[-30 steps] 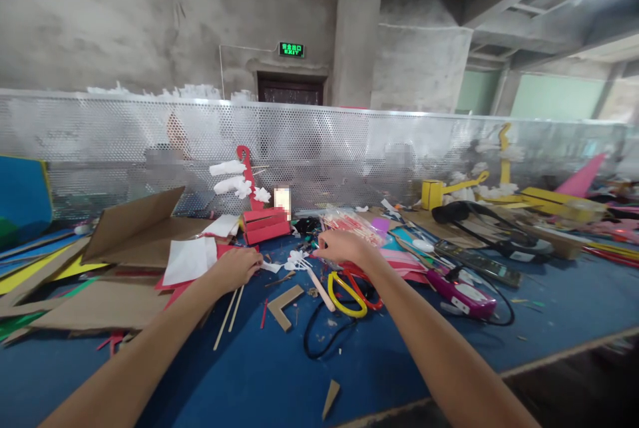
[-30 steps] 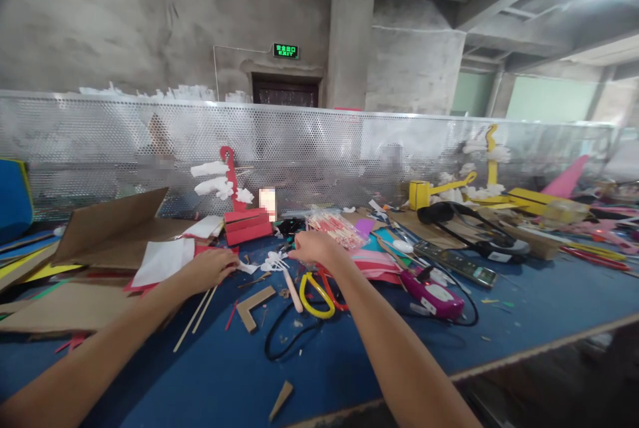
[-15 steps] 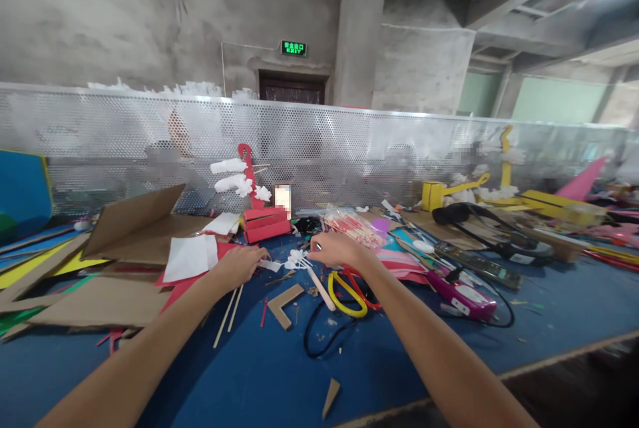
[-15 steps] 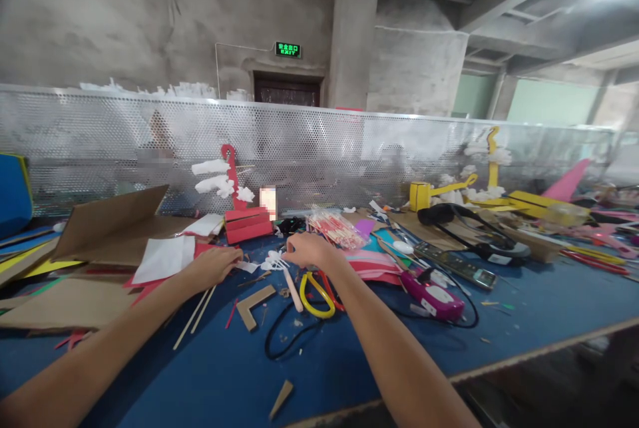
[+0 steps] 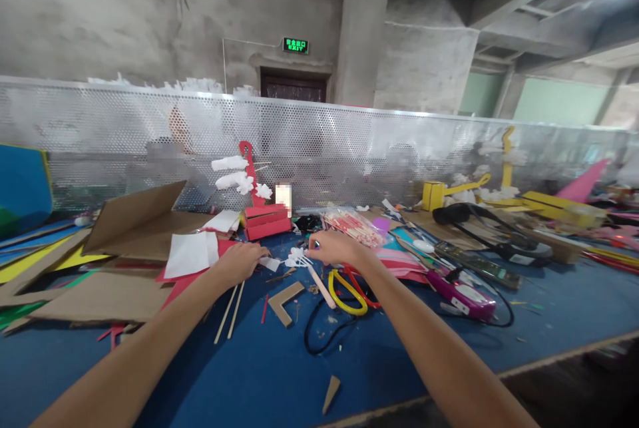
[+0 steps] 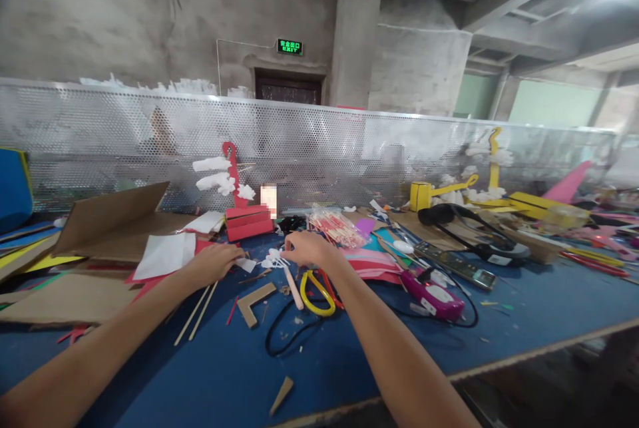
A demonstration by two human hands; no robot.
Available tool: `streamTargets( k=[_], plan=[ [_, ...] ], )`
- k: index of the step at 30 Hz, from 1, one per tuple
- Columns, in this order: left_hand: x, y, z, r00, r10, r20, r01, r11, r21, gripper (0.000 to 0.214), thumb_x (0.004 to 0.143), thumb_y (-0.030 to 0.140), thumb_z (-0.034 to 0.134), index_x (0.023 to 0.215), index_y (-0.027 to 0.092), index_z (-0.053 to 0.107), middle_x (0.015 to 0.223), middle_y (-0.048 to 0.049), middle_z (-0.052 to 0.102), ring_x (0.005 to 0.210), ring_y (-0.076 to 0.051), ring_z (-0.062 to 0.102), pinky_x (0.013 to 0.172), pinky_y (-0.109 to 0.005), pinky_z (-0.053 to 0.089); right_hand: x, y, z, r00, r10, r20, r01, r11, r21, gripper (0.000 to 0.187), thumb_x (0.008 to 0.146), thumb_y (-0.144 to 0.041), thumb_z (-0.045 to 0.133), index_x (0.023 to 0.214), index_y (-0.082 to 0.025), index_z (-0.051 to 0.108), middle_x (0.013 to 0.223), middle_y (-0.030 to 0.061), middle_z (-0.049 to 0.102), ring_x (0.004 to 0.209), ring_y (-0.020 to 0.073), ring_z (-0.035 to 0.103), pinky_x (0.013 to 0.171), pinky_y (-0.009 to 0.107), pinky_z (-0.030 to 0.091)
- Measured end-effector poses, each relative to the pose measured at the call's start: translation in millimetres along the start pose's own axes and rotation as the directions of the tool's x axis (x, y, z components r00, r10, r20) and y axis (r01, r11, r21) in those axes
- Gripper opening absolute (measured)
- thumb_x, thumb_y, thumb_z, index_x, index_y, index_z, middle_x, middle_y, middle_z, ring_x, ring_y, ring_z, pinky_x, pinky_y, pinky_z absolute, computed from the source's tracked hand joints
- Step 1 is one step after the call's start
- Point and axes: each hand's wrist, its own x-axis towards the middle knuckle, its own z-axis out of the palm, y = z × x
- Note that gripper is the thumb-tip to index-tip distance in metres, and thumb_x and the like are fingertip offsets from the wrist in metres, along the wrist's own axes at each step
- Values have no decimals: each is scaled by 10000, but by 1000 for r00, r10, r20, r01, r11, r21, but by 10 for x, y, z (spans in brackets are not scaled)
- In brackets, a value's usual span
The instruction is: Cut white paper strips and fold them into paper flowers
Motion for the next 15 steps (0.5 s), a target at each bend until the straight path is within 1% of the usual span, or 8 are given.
streamTargets(
  k=[2,4,6,9,10,12,14,15],
  plan=[
    [5,31,-42,999,-3,-45,4,999,42,263,871,193,404,1019,222,620,1001,-85,647,974,-240,581,842,-345,418,-9,-11,-9,1000,4,-9,-4,1000,7,260,810,-422,543,921,-212,648,636,20,689,666,180,638,572,236,352],
    [12,73,-104,995,-34,-96,39,998,45,205,865,206,419,924,199,615,937,-80,635,924,-227,577,817,-329,417,-11,-19,-13,1000,3,-21,-3,1000,25,263,809,-423,547,920,-207,649,633,23,686,661,181,635,574,236,358],
    [18,124,-185,984,-73,-162,75,997,7,153,861,239,443,863,193,590,881,-66,616,882,-220,568,799,-326,412,-11,-33,-15,999,-17,-33,20,997,68,270,807,-424,556,919,-197,650,641,31,683,657,181,630,578,237,370],
    [19,221,-325,961,-72,-266,44,993,-109,144,858,297,469,810,190,552,854,-50,593,877,-216,550,811,-326,398,-29,-103,-21,996,-88,-1,86,967,238,317,820,-448,545,930,-168,645,669,49,677,601,166,609,552,239,392],
    [16,258,-369,956,-67,-287,21,986,-163,159,855,321,478,794,188,540,843,-43,587,861,-211,545,803,-320,398,-40,-144,-24,993,-120,17,109,941,321,340,827,-461,537,944,-158,639,685,54,675,577,156,598,539,238,400],
    [11,336,-439,950,-76,-304,-13,959,-281,195,847,365,487,780,185,518,808,-28,575,794,-193,533,749,-299,403,-63,-248,-24,979,-200,30,160,858,488,368,817,-473,558,986,-151,617,741,56,673,559,133,579,520,228,415],
    [7,406,-469,951,-84,-298,-38,923,-383,218,848,391,484,783,184,503,768,-8,561,733,-173,517,695,-279,397,-70,-354,-8,962,-269,-36,231,742,629,343,830,-449,555,1002,-156,602,796,51,662,582,112,573,527,210,425],
    [6,435,-467,955,-82,-284,-49,904,-425,219,846,391,487,778,183,497,746,3,552,708,-163,508,672,-270,391,-63,-399,8,959,-271,-82,253,690,679,330,837,-441,545,1004,-161,598,793,45,651,571,103,560,500,199,411]
  ],
)
